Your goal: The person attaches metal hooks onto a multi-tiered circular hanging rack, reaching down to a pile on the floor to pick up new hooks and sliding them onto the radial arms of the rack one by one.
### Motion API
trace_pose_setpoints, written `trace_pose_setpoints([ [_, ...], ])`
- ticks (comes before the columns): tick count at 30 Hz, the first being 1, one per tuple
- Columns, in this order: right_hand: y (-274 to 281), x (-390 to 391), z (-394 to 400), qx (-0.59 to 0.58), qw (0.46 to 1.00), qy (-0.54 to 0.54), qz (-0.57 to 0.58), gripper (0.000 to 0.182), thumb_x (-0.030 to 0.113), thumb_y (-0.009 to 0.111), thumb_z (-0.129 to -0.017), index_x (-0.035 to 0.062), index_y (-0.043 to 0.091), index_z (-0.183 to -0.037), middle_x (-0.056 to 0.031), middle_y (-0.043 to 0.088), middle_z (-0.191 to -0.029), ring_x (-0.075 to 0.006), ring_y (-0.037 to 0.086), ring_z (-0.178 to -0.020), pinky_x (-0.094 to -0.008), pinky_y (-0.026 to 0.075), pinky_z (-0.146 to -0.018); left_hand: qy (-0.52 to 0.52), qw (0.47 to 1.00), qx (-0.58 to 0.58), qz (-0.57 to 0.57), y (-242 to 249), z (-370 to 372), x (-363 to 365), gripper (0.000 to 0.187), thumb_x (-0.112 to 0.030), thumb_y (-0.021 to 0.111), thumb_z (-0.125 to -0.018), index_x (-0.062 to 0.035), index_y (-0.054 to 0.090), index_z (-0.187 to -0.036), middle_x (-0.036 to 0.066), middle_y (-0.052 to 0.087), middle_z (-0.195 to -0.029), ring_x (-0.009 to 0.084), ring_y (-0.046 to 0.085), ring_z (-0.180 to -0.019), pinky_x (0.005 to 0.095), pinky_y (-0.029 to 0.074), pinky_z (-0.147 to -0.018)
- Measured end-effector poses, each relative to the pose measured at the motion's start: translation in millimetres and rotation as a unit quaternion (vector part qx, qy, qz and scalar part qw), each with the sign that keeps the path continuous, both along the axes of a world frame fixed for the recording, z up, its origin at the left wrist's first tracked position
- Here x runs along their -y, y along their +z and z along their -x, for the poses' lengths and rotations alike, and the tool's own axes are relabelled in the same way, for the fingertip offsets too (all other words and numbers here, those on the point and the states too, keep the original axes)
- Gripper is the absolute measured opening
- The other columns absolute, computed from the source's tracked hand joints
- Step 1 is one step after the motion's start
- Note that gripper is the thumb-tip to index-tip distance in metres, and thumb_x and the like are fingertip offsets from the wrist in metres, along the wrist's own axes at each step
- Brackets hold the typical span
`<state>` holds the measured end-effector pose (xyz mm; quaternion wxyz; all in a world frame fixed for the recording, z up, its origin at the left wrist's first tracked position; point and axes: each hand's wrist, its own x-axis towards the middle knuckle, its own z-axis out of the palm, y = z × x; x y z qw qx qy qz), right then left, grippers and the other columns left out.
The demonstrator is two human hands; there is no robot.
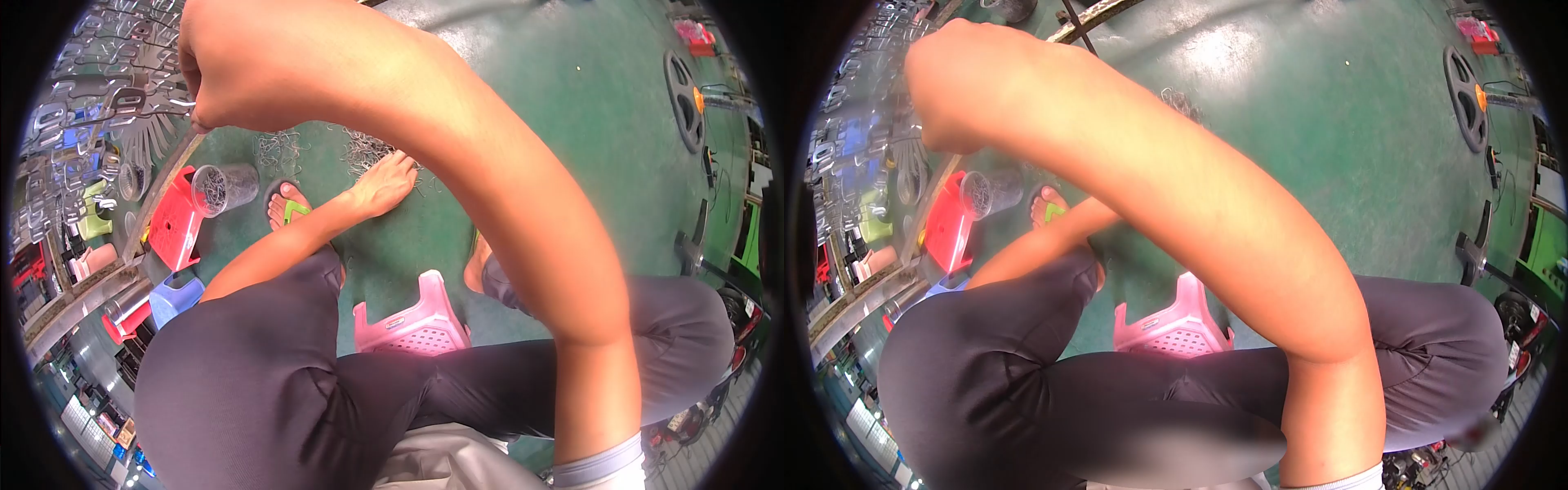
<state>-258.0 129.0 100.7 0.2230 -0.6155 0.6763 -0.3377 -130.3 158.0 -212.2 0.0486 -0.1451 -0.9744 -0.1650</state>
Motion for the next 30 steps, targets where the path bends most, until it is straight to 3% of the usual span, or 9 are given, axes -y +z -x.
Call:
trace_pose_setpoints([
  [3,-0.8,0.9,0.0,0.0,1.0,0.001,0.006,0.017,0.013,0.076,-0.08,-0.0005,0.078,-0.09,-0.0183,0.074,-0.085,-0.0319,0.073,-0.079,-0.0425,0.06,-0.074,-0.068,0.996,0.051,-0.004,-1.2,-0.6,-0.3,0.02,-0.014,0.061,-0.085,0.0042,0.069,-0.08,0.015,0.066,-0.099,0.0327,0.06,-0.108,0.0427,0.051,-0.092],
  [9,-3.5,-0.1,0.6,-0.004,1.0,-0.004,0.014,0.017,0.014,0.076,-0.079,-0.0016,0.078,-0.088,-0.0188,0.073,-0.081,-0.0322,0.072,-0.075,-0.0425,0.059,-0.072,-0.087,0.976,0.069,0.185,4.8,3.4,-23.0,0.02,-0.015,0.064,-0.084,0.0007,0.073,-0.077,0.016,0.07,-0.096,0.0326,0.063,-0.104,0.0393,0.05,-0.086],
  [13,-5.1,0.3,2.2,-0.006,1.0,-0.005,0.023,0.018,0.014,0.076,-0.079,-0.0023,0.077,-0.086,-0.0191,0.073,-0.079,-0.0325,0.072,-0.072,-0.0425,0.059,-0.071,-0.056,0.988,0.099,0.102,2.0,2.0,-19.0,0.02,-0.015,0.066,-0.083,0.0026,0.072,-0.075,0.015,0.07,-0.085,0.0302,0.066,-0.094,0.0389,0.051,-0.08],
  [15,-6.4,-0.9,3.4,-0.003,1.0,-0.008,0.025,0.018,0.014,0.076,-0.079,-0.0027,0.077,-0.085,-0.0193,0.072,-0.078,-0.0326,0.071,-0.071,-0.0425,0.058,-0.07,-0.063,0.984,0.162,-0.047,-4.8,3.3,-8.2,0.02,-0.014,0.067,-0.082,0.0043,0.071,-0.075,0.016,0.072,-0.082,0.0297,0.068,-0.086,0.0398,0.052,-0.077],
  [16,-7.2,-1.1,2.8,-0.002,1.0,-0.009,0.026,0.018,0.014,0.076,-0.079,-0.0029,0.077,-0.085,-0.0194,0.072,-0.077,-0.0327,0.071,-0.07,-0.0425,0.058,-0.07,0.011,0.94,0.302,-0.161,-8.8,4.6,-3.0,0.025,-0.018,0.067,-0.082,0.006,0.071,-0.077,0.017,0.073,-0.079,0.0275,0.069,-0.074,0.0415,0.054,-0.072],
  [20,-6.7,0.1,2.8,-0.001,0.999,-0.008,0.038,0.019,0.015,0.076,-0.079,-0.0036,0.076,-0.084,-0.0197,0.072,-0.075,-0.0329,0.071,-0.068,-0.0425,0.058,-0.069,0.186,0.748,0.476,-0.424,19.1,14.0,14.8,0.027,-0.022,0.068,-0.09,0.004,0.072,-0.084,0.01,0.075,-0.081,0.0142,0.067,-0.069,0.0379,0.057,-0.065],
  [24,-7.2,-0.2,2.7,-0.009,0.999,-0.011,0.049,0.019,0.015,0.076,-0.079,-0.0044,0.076,-0.082,-0.02,0.071,-0.072,-0.0332,0.07,-0.065,-0.0425,0.058,-0.068,0.234,0.585,0.495,-0.598,10.1,18.8,12.8,0.017,-0.012,0.071,-0.091,0.0043,0.066,-0.091,0.011,0.072,-0.081,0.0114,0.067,-0.071,0.0253,0.057,-0.06],
  [27,-11.2,1.9,5.4,-0.011,0.998,-0.017,0.067,0.02,0.015,0.076,-0.079,-0.0049,0.076,-0.081,-0.0203,0.071,-0.07,-0.0334,0.07,-0.063,-0.0425,0.057,-0.067,0.246,0.582,0.493,-0.598,15.2,14.8,10.3,0.018,-0.011,0.071,-0.091,0.0049,0.064,-0.095,0.012,0.072,-0.084,0.0137,0.069,-0.072,0.0274,0.06,-0.062],
  [30,-11.5,7.5,3.3,-0.019,0.995,-0.027,0.094,0.021,0.015,0.076,-0.079,-0.0055,0.075,-0.08,-0.0205,0.07,-0.069,-0.0335,0.069,-0.061,-0.0425,0.057,-0.066,0.27,0.546,0.443,-0.658,53.5,-5.6,24.5,0.033,-0.006,0.069,-0.091,0.0086,0.062,-0.119,0.014,0.072,-0.091,0.0195,0.073,-0.078,0.0336,0.067,-0.074],
])
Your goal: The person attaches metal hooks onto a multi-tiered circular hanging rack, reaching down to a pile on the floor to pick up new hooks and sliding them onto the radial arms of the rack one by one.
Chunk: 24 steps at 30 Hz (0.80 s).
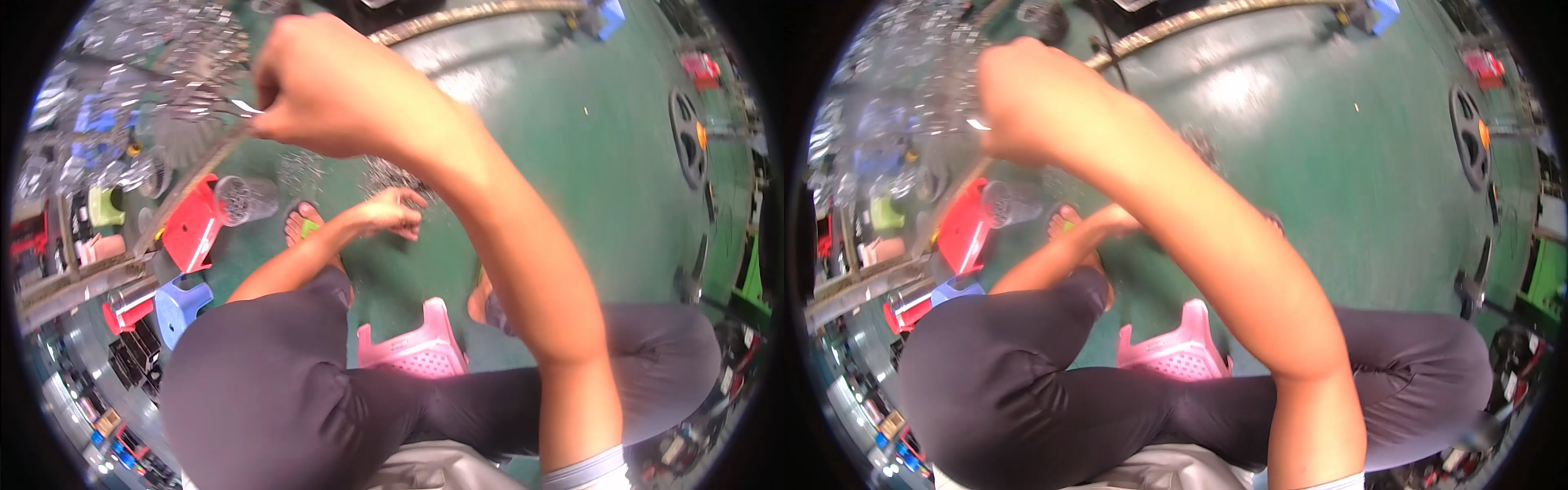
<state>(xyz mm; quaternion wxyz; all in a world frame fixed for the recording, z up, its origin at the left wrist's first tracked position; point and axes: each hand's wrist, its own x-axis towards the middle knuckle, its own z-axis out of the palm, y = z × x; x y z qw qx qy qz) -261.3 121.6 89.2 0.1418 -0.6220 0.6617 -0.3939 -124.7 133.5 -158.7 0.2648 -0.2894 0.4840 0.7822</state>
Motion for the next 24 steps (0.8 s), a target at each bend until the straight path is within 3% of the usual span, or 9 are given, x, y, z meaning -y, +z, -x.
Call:
trace_pose_setpoints([
  [1,2.1,1.8,-5.5,0.002,1.0,-0.008,-0.002,0.021,0.015,0.076,-0.079,-0.0057,0.075,-0.079,-0.0206,0.07,-0.068,-0.0336,0.069,-0.061,-0.0425,0.057,-0.065,0.004,1.0,-0.018,-0.016,1.4,-6.7,9.2,0.033,-0.006,0.07,-0.091,0.009,0.065,-0.12,0.014,0.072,-0.09,0.0196,0.074,-0.079,0.0343,0.067,-0.075],
  [3,9.2,6.5,-16.1,-0.005,0.999,-0.016,-0.028,0.019,0.014,0.071,-0.077,-0.0056,0.074,-0.078,-0.0258,0.068,-0.072,-0.0436,0.068,-0.068,-0.0468,0.057,-0.07,0.052,0.998,-0.043,0.019,2.2,-25.6,25.3,0.027,-0.009,0.072,-0.092,0.0081,0.072,-0.113,0.012,0.073,-0.089,0.0188,0.074,-0.08,0.0349,0.068,-0.076],
  [4,13.6,9.5,-25.9,-0.001,0.999,-0.028,-0.042,0.018,0.013,0.071,-0.076,-0.0047,0.074,-0.077,-0.0263,0.068,-0.072,-0.0439,0.069,-0.071,-0.0473,0.057,-0.071,0.072,0.994,-0.05,0.062,23.8,-35.9,36.6,0.02,-0.012,0.074,-0.091,0.0065,0.076,-0.099,0.011,0.073,-0.089,0.0176,0.073,-0.078,0.0353,0.068,-0.076],
  [11,18.6,24.5,-106.7,0.024,0.991,-0.105,-0.081,0.017,0.013,0.073,-0.072,-0.0023,0.076,-0.077,-0.0282,0.068,-0.075,-0.0456,0.071,-0.077,-0.0494,0.057,-0.073,0.282,0.934,-0.085,0.201,187.7,-159.9,100.2,0.029,-0.015,0.079,-0.093,0.0094,0.075,-0.108,0.015,0.076,-0.097,0.0192,0.075,-0.088,0.0367,0.068,-0.078],
  [14,35.1,19.8,-132.2,0.037,0.982,-0.109,-0.149,0.015,0.011,0.07,-0.075,-0.002,0.075,-0.081,-0.0292,0.073,-0.088,-0.0491,0.072,-0.09,-0.055,0.058,-0.082,0.34,0.881,-0.132,0.302,265.8,-196.5,103.3,0.034,-0.017,0.08,-0.095,0.0106,0.074,-0.113,0.017,0.077,-0.1,0.0216,0.077,-0.091,0.0355,0.067,-0.078],
  [18,29.1,14.0,-155.8,0.04,0.981,-0.144,-0.124,0.018,0.013,0.07,-0.075,-0.0029,0.075,-0.082,-0.0292,0.074,-0.089,-0.0499,0.072,-0.091,-0.0554,0.058,-0.083,0.393,0.806,-0.175,0.407,381.3,-210.8,95.7,0.035,-0.018,0.08,-0.096,0.0114,0.073,-0.113,0.018,0.078,-0.101,0.0229,0.078,-0.09,0.0309,0.065,-0.078],
  [21,34.9,8.6,-162.8,0.032,0.978,-0.16,-0.131,0.019,0.013,0.07,-0.076,-0.0031,0.076,-0.084,-0.0292,0.074,-0.091,-0.0501,0.072,-0.092,-0.0554,0.057,-0.084,0.405,0.755,-0.229,0.462,432.9,-213.5,101.0,0.038,-0.02,0.082,-0.094,0.0111,0.072,-0.113,0.018,0.078,-0.101,0.024,0.077,-0.09,0.033,0.063,-0.08],
  [22,38.3,8.1,-162.7,0.029,0.977,-0.164,-0.134,0.019,0.013,0.07,-0.076,-0.0031,0.076,-0.084,-0.0293,0.074,-0.091,-0.0503,0.072,-0.092,-0.0554,0.057,-0.084,0.407,0.746,-0.239,0.471,453.9,-210.6,99.4,0.034,-0.015,0.081,-0.095,0.0131,0.072,-0.111,0.018,0.078,-0.098,0.0211,0.078,-0.087,0.0288,0.065,-0.078],
  [24,41.7,4.1,-162.9,0.018,0.976,-0.165,-0.142,0.021,0.014,0.07,-0.076,-0.0028,0.077,-0.087,-0.029,0.075,-0.092,-0.0501,0.072,-0.093,-0.0551,0.058,-0.085,0.391,0.735,-0.249,0.494,481.6,-207.1,96.6,0.034,-0.015,0.081,-0.094,0.0138,0.072,-0.111,0.018,0.077,-0.097,0.0209,0.078,-0.087,0.0289,0.065,-0.077],
])
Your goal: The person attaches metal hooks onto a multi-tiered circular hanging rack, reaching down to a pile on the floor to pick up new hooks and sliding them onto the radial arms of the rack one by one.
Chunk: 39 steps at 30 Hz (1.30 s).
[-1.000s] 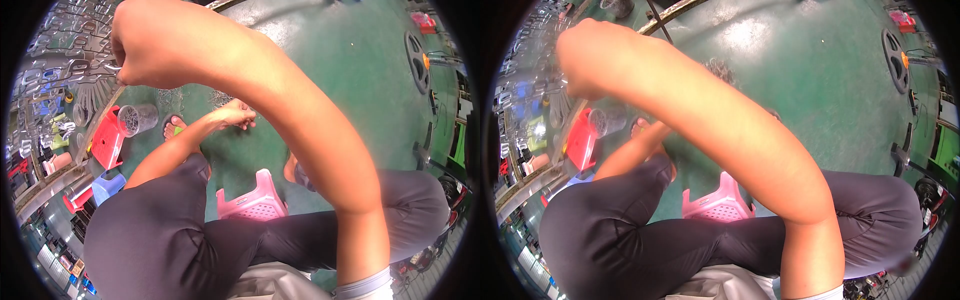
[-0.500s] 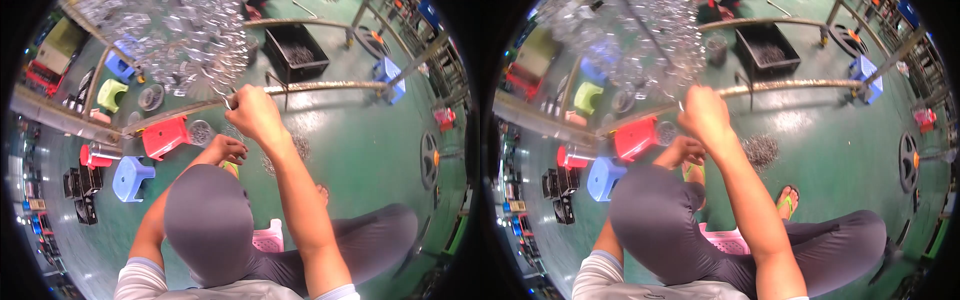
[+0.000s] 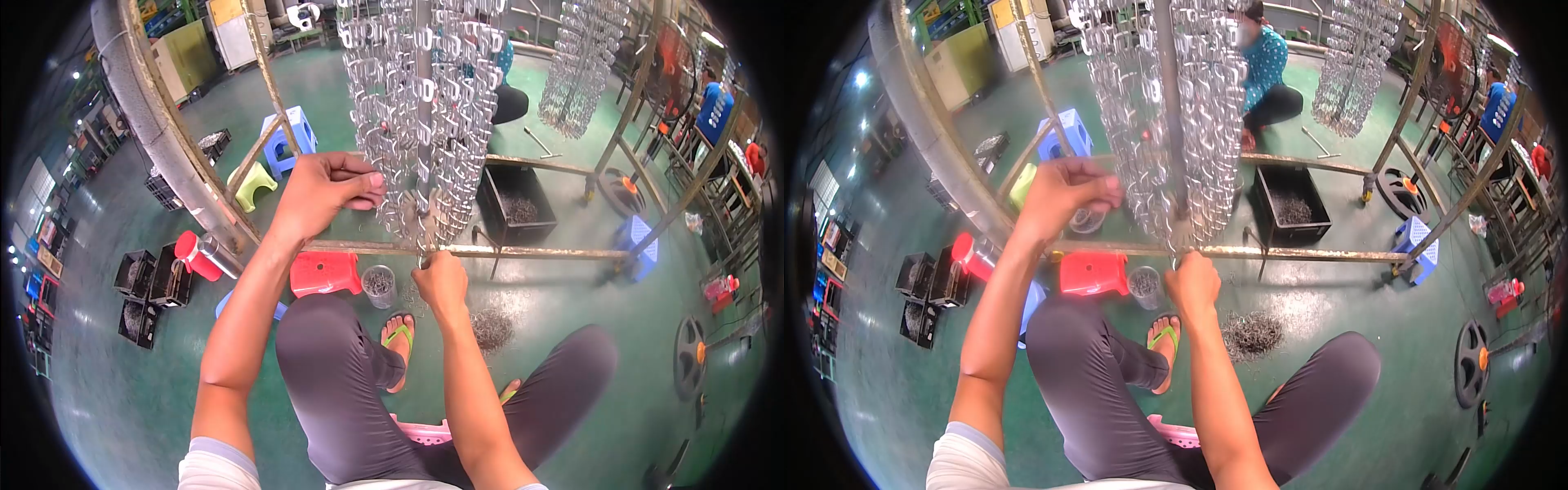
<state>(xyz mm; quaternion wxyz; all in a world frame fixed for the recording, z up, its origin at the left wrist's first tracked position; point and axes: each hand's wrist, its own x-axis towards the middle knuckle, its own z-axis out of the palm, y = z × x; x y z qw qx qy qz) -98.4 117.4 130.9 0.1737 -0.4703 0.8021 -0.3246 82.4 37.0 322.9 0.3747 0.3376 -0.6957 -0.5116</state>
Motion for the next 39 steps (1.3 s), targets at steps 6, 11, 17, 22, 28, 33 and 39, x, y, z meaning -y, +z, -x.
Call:
trace_pose_setpoints([
  [6,-3.7,-7.3,-2.2,0.018,1.0,-0.015,0.001,0.021,0.015,0.072,-0.075,-0.001,0.077,-0.088,-0.0274,0.076,-0.093,-0.0494,0.073,-0.094,-0.0543,0.058,-0.085,0.006,0.998,0.025,0.058,13.4,19.5,-10.3,0.033,-0.024,0.087,-0.089,0.0038,0.079,-0.104,0.009,0.078,-0.098,0.0132,0.072,-0.086,0.0278,0.061,-0.071],
  [11,-3.9,-14.5,-7.8,0.034,0.999,-0.004,-0.004,0.021,0.016,0.074,-0.076,-0.0004,0.078,-0.088,-0.027,0.076,-0.092,-0.0493,0.073,-0.093,-0.0539,0.058,-0.086,0.049,0.991,0.018,0.123,2.6,37.1,-18.3,0.032,-0.027,0.089,-0.087,-0.0003,0.08,-0.103,0.006,0.078,-0.1,0.0105,0.067,-0.09,0.0278,0.052,-0.079],
  [17,17.8,-30.8,-3.3,0.007,0.998,0.051,-0.022,0.035,0.027,0.084,-0.078,-0.002,0.077,-0.098,-0.0273,0.076,-0.1,-0.0468,0.073,-0.1,-0.0527,0.057,-0.087,0.043,0.994,0.014,0.098,-2.2,41.3,-17.4,0.032,-0.028,0.088,-0.088,-0.0018,0.08,-0.104,0.004,0.078,-0.1,0.0102,0.066,-0.091,0.0295,0.051,-0.085],
  [22,112.9,-37.3,7.4,0.096,0.966,0.074,0.23,0.055,0.029,0.088,-0.083,-0.009,0.072,-0.119,-0.0224,0.076,-0.109,-0.0256,0.075,-0.1,-0.0386,0.059,-0.087,0.01,0.996,-0.016,0.082,-6.5,36.2,-13.3,0.029,-0.025,0.086,-0.091,-0.0015,0.079,-0.106,0.006,0.078,-0.101,0.0122,0.069,-0.094,0.0311,0.052,-0.09],
  [28,137.8,-9.4,9.2,0.122,0.903,0.125,0.393,0.027,0.016,0.079,-0.087,-0.0064,0.075,-0.102,-0.0203,0.074,-0.091,-0.0338,0.074,-0.083,-0.0414,0.057,-0.077,-0.038,0.994,-0.099,0.043,-12.6,29.8,-4.0,0.027,-0.021,0.084,-0.093,0.0012,0.079,-0.107,0.008,0.08,-0.103,0.0131,0.071,-0.096,0.0301,0.056,-0.09],
  [33,130.6,0.7,0.1,0.091,0.9,0.096,0.416,0.019,0.011,0.077,-0.085,-0.0053,0.075,-0.095,-0.0201,0.072,-0.088,-0.0361,0.072,-0.079,-0.043,0.056,-0.075,-0.025,0.995,-0.091,0.042,-10.7,20.4,3.3,0.029,-0.022,0.083,-0.094,0.0019,0.079,-0.11,0.01,0.08,-0.103,0.0144,0.074,-0.096,0.0315,0.058,-0.088],
  [39,132.8,-0.7,-4.2,0.041,0.905,0.065,0.418,0.017,0.009,0.076,-0.084,-0.0044,0.074,-0.093,-0.0195,0.07,-0.088,-0.0376,0.07,-0.079,-0.0459,0.054,-0.074,0.058,0.99,-0.048,0.122,38.0,10.4,0.1,0.037,-0.031,0.081,-0.095,0.0027,0.078,-0.11,0.009,0.079,-0.099,0.0125,0.071,-0.09,0.0299,0.056,-0.084],
])
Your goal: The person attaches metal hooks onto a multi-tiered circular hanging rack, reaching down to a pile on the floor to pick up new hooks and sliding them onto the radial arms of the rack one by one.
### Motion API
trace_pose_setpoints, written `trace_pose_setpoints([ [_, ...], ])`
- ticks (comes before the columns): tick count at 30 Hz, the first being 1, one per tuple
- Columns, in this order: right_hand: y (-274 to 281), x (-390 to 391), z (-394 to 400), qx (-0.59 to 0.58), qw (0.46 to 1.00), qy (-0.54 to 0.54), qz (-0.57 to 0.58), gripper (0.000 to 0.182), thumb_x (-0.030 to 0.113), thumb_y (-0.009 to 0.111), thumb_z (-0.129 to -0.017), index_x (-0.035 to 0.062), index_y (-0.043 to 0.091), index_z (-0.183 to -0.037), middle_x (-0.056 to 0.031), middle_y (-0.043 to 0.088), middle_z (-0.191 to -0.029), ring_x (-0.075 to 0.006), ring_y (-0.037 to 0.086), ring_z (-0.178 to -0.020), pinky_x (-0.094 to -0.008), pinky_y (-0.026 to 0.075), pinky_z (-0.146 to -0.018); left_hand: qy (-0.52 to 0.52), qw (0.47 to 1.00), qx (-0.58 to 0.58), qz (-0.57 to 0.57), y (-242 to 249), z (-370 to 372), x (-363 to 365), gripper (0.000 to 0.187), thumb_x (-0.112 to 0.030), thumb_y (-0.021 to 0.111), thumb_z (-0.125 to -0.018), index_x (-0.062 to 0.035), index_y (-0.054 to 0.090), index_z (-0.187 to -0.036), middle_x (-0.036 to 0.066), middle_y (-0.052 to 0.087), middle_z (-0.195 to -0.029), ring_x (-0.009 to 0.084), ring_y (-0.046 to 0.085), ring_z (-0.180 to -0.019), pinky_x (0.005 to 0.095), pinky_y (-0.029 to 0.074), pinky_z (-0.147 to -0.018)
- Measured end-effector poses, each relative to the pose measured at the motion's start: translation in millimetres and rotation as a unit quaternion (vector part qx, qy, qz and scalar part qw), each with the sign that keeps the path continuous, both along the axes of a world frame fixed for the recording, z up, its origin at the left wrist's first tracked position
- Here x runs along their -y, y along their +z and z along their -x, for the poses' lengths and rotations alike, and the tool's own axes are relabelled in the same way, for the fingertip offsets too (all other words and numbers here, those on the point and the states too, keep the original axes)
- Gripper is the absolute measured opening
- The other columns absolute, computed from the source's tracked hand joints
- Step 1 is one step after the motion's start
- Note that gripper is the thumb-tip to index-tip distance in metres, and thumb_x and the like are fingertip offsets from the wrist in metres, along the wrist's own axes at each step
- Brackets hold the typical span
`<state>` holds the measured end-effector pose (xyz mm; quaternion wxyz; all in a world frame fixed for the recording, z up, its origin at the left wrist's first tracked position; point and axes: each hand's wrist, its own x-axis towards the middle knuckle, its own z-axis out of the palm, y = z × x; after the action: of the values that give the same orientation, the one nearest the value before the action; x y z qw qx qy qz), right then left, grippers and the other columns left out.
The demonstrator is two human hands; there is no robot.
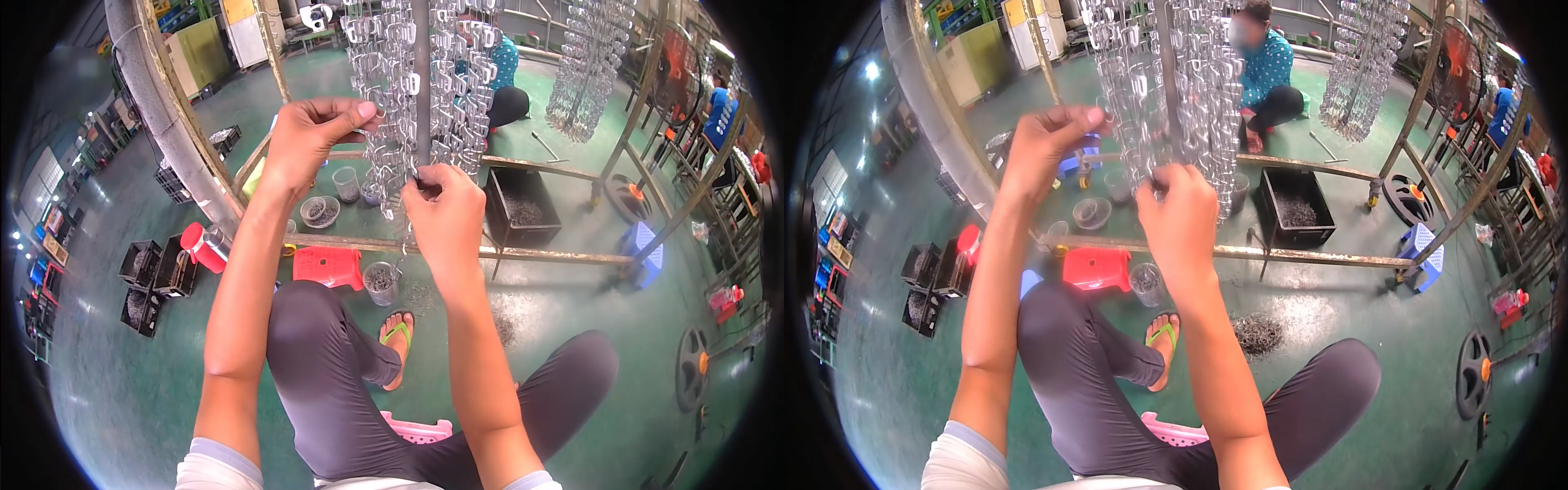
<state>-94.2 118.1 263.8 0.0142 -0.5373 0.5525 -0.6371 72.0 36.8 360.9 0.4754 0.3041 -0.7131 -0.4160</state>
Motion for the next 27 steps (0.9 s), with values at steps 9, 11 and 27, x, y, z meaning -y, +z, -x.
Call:
trace_pose_setpoints([
  [9,-0.5,-2.3,2.4,-0.031,0.999,-0.024,-0.017,0.018,0.009,0.075,-0.085,-0.0047,0.073,-0.095,-0.0195,0.07,-0.091,-0.0398,0.069,-0.083,-0.0476,0.054,-0.076,-0.013,0.994,0.034,0.108,20.6,9.8,1.8,0.039,-0.034,0.082,-0.093,0.0036,0.078,-0.102,0.009,0.078,-0.099,0.0121,0.066,-0.083,0.0292,0.052,-0.079],
  [11,1.4,-3.8,1.9,-0.027,0.999,-0.019,-0.028,0.016,0.009,0.075,-0.085,-0.0041,0.073,-0.094,-0.0194,0.07,-0.091,-0.0407,0.069,-0.084,-0.048,0.054,-0.077,-0.017,0.99,0.031,0.139,31.7,12.9,3.9,0.037,-0.033,0.082,-0.093,0.0039,0.078,-0.099,0.009,0.077,-0.1,0.0121,0.065,-0.081,0.0291,0.052,-0.078],
  [27,44.3,-12.9,7.2,-0.005,1.0,-0.003,0.023,0.021,0.015,0.079,-0.087,-0.0035,0.074,-0.096,-0.0167,0.071,-0.088,-0.0303,0.069,-0.076,-0.0414,0.054,-0.071,-0.035,0.988,0.047,0.145,58.5,30.8,5.2,0.029,-0.026,0.086,-0.087,0.001,0.081,-0.096,0.005,0.075,-0.086,0.011,0.064,-0.08,0.0286,0.05,-0.079],
])
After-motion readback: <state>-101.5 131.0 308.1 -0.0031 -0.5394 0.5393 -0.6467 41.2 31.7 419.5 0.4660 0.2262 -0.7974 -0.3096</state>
